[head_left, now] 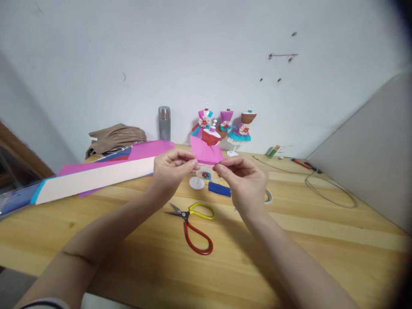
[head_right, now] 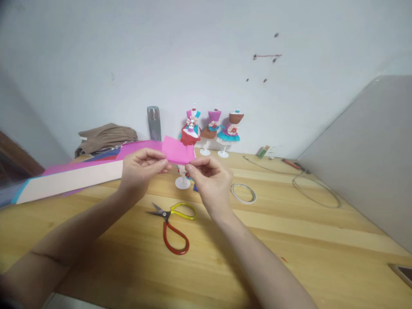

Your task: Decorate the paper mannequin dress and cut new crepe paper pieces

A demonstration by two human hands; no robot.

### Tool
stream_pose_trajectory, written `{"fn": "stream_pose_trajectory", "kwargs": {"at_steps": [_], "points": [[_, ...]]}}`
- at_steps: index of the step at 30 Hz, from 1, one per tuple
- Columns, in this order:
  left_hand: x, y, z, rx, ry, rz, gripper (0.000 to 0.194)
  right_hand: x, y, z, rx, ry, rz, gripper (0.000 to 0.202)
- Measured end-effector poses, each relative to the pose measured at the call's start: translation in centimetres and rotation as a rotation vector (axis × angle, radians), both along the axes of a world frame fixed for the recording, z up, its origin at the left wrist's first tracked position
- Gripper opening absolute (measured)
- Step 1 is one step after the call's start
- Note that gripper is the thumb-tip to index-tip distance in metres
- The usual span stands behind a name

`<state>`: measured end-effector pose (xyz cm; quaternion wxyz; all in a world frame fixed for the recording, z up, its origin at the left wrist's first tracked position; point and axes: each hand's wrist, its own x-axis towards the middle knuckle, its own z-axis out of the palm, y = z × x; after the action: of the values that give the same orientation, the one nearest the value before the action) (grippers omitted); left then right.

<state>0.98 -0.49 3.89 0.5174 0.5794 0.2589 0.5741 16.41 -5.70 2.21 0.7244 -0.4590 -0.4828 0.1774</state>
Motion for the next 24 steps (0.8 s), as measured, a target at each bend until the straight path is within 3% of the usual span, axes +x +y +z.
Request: {"fn": "stream_pose_trajectory", "kwargs": {"at_steps": [4,8,11,15,24], "points": [[-0.2,0.4,-0.6,0.305,0.084,0.058,0.006,0.0,0.0,-0.2,0.047,-0.044,-0.024,0.012],[-0.4,1.0,-1.4,0.674,0.178,0.207,0.017,0.3,0.1,-0.6,0.116,-0.176,-0.055,0.003],[-0.5,1.3,-1.7,0.850,0.255,0.313,0.018,0.5,0.1,-0.7,0.174,-0.295,-0.080,0.009],[-0.5,1.3,-1.8,0.920,0.329,0.380,0.018,0.4,0.0,-0.6,0.201,-0.404,-0.149,0.011],[-0.3,1.5,-1.9,0.974,0.352,0.398,0.015,0.5,0.1,-0.7,0.233,-0.488,-0.235,0.010]]}}
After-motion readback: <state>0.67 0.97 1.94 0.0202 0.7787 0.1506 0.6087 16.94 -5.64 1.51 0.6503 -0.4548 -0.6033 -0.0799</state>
